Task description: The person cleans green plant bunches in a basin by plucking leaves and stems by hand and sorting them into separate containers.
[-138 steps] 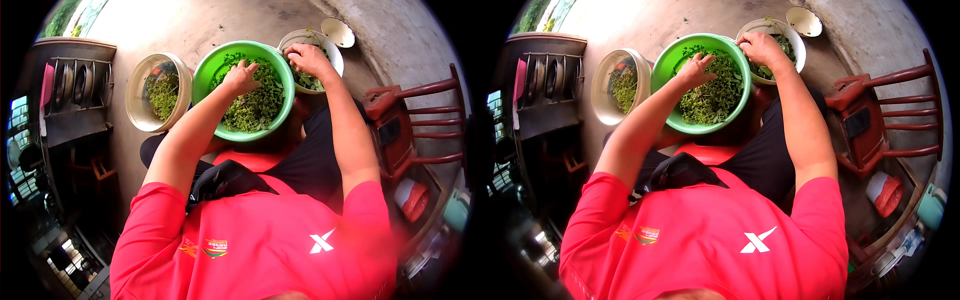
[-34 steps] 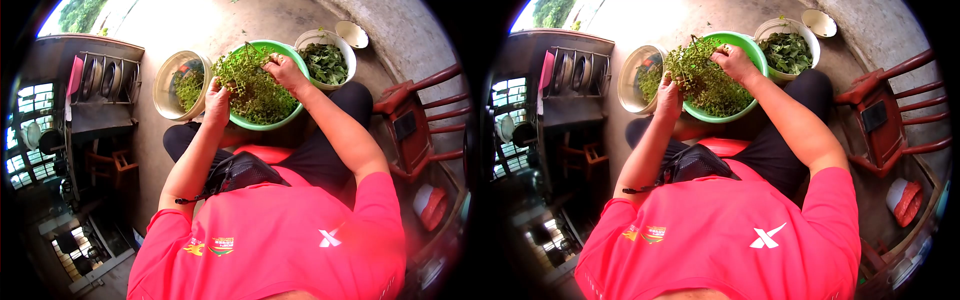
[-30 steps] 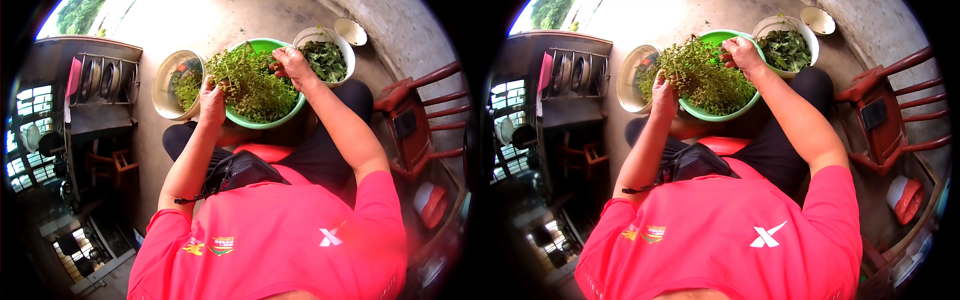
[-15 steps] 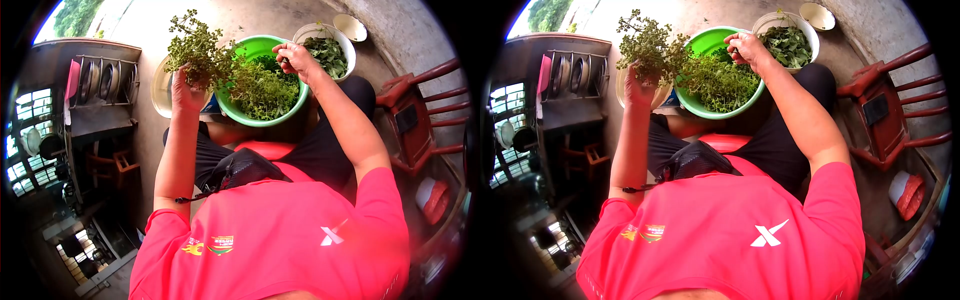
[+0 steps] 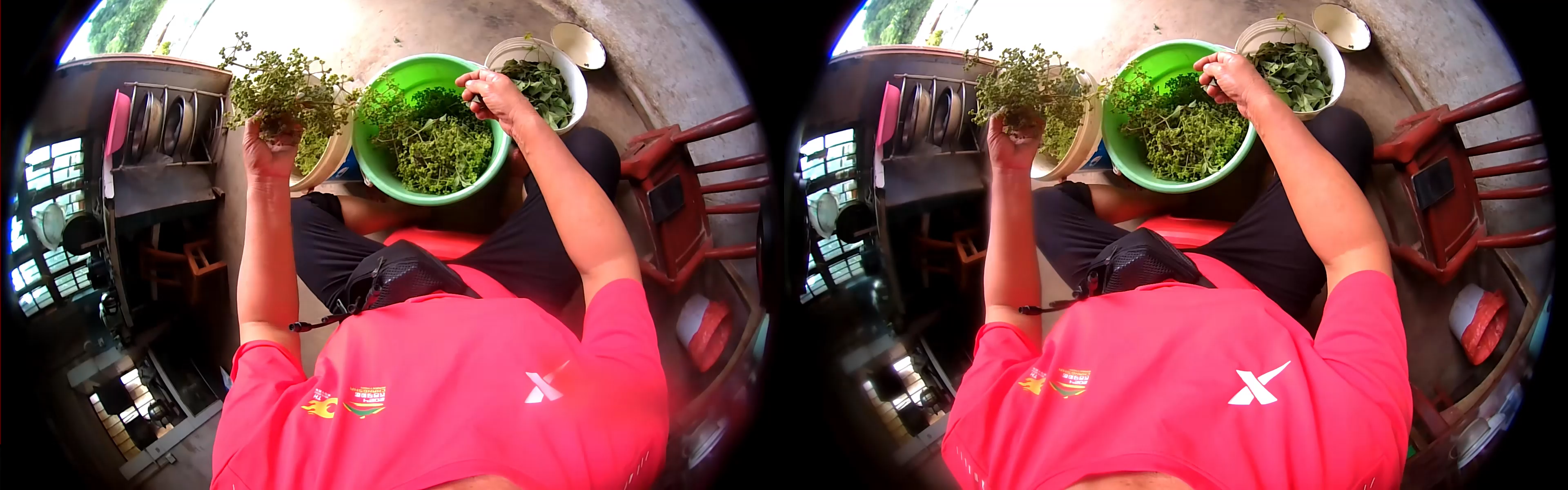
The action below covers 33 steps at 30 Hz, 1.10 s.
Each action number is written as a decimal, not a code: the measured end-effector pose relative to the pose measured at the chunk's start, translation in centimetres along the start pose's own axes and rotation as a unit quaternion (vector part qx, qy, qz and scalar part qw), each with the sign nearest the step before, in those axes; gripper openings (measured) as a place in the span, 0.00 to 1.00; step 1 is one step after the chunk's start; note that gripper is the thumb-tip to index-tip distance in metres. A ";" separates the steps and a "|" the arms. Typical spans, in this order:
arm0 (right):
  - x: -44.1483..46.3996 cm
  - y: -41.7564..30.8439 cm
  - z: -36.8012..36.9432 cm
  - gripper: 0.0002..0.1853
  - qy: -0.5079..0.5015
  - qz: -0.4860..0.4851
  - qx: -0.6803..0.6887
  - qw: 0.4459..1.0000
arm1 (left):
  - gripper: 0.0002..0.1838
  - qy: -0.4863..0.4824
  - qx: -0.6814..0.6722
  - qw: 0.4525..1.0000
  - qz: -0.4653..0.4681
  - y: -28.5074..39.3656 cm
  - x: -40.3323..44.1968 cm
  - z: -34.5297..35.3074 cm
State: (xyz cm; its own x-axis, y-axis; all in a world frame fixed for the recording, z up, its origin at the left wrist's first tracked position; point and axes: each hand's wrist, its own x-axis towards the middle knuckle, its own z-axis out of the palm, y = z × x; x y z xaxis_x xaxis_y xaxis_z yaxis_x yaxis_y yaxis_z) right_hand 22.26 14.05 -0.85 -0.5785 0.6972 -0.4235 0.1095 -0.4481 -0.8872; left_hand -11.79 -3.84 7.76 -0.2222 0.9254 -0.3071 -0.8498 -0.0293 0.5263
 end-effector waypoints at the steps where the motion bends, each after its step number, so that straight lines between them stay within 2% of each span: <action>1: 0.1 0.1 0.0 0.10 0.000 -0.002 0.000 1.000 | 0.13 0.001 -0.001 1.000 0.000 -0.1 0.2 0.0; 3: 0.2 0.2 0.0 0.09 0.001 0.000 -0.003 1.000 | 0.13 0.187 0.090 0.967 0.145 -0.4 0.6 0.3; 5: 0.2 0.1 0.1 0.09 0.002 0.003 -0.007 1.000 | 0.14 0.192 0.101 0.965 0.144 1.2 1.5 -2.5; 7: 0.1 0.2 0.1 0.10 0.002 -0.002 -0.013 1.000 | 0.14 0.264 0.128 0.940 0.173 2.8 2.6 -5.8; 8: 0.1 0.3 0.1 0.10 0.002 0.001 -0.014 1.000 | 0.20 0.268 0.137 0.941 0.152 5.0 3.8 -10.5; 9: 0.1 0.3 0.1 0.09 0.003 0.004 -0.014 1.000 | 0.20 0.269 0.137 0.941 0.151 4.7 3.5 -10.3; 11: 0.3 0.4 0.1 0.09 0.003 0.007 -0.015 1.000 | 0.28 0.399 0.296 0.865 0.069 3.8 2.1 -9.2; 12: 0.3 0.5 0.0 0.09 0.004 0.006 -0.014 1.000 | 0.35 0.400 0.314 0.860 0.035 3.7 1.6 -9.1; 13: 0.4 0.5 0.0 0.09 0.005 0.004 -0.013 1.000 | 0.35 0.431 0.407 0.805 0.027 3.2 1.5 -8.9; 15: 0.3 0.3 0.0 0.09 0.004 0.003 -0.011 1.000 | 0.30 0.404 0.571 0.699 0.149 0.9 2.0 -9.0; 16: 0.4 0.2 0.1 0.09 0.001 0.002 -0.010 1.000 | 0.20 0.375 0.673 0.582 0.260 -1.0 2.3 -7.3; 17: 0.6 0.2 0.2 0.09 -0.001 0.004 -0.012 1.000 | 0.12 0.279 0.730 0.504 0.368 -2.2 3.1 -7.5; 18: 0.8 0.3 0.2 0.09 0.002 0.003 -0.017 1.000 | 0.09 0.196 0.710 0.561 0.379 -3.9 3.9 -6.6; 19: 1.0 0.2 0.3 0.10 0.005 0.001 -0.022 1.000 | 0.09 0.139 0.754 0.549 0.333 -5.7 4.1 -4.7; 20: 1.0 0.0 0.5 0.10 0.003 0.004 -0.023 1.000 | 0.10 0.058 0.812 0.479 0.329 -7.4 4.2 -2.3; 21: 1.1 0.1 0.6 0.10 0.003 0.005 -0.025 1.000 | 0.12 -0.013 0.830 0.460 0.315 -9.1 4.7 -1.2; 22: 1.2 0.2 0.6 0.10 -0.005 0.006 -0.025 1.000 | 0.16 -0.058 0.870 0.405 0.274 -10.6 5.2 -0.2; 23: 1.4 0.3 0.6 0.10 -0.012 0.007 -0.025 1.000 | 0.23 -0.119 0.899 0.374 0.195 -11.7 6.1 0.1; 24: 1.2 0.1 0.9 0.09 -0.008 0.011 -0.027 1.000 | 0.31 -0.153 0.923 0.319 0.154 -12.9 6.8 0.6; 25: 1.0 0.0 1.0 0.09 -0.005 0.014 -0.027 1.000 | 0.41 -0.172 0.953 0.229 0.104 -13.8 7.7 0.0; 27: 0.7 -0.4 1.0 0.10 -0.017 0.014 -0.006 1.000 | 0.50 -0.188 0.971 0.146 -0.007 -15.0 9.3 0.0; 28: 0.5 -0.6 1.1 0.10 -0.017 0.017 -0.002 1.000 | 0.50 -0.193 0.970 0.147 -0.008 -15.2 9.8 0.0; 30: 0.5 -0.8 0.8 0.10 -0.017 0.019 0.003 1.000 | 0.56 -0.192 0.975 0.045 -0.098 -15.5 11.2 0.1; 31: 0.5 -0.8 0.7 0.09 -0.021 0.019 0.007 1.000 | 0.56 -0.200 0.974 0.044 -0.099 -15.7 11.7 -0.2; 33: 0.4 -0.8 0.6 0.10 -0.014 0.020 -0.003 1.000 | 0.58 -0.181 0.964 0.094 -0.171 -16.0 12.4 -1.6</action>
State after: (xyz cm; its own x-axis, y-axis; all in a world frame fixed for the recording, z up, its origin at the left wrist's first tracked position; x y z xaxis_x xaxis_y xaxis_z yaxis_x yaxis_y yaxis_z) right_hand 21.41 14.37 -0.23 -0.5954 0.6633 -0.4534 0.1375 -0.4718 -0.8709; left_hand -1.71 7.48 -5.73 -0.0128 0.7097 -0.7044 0.9660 -0.1732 -0.1921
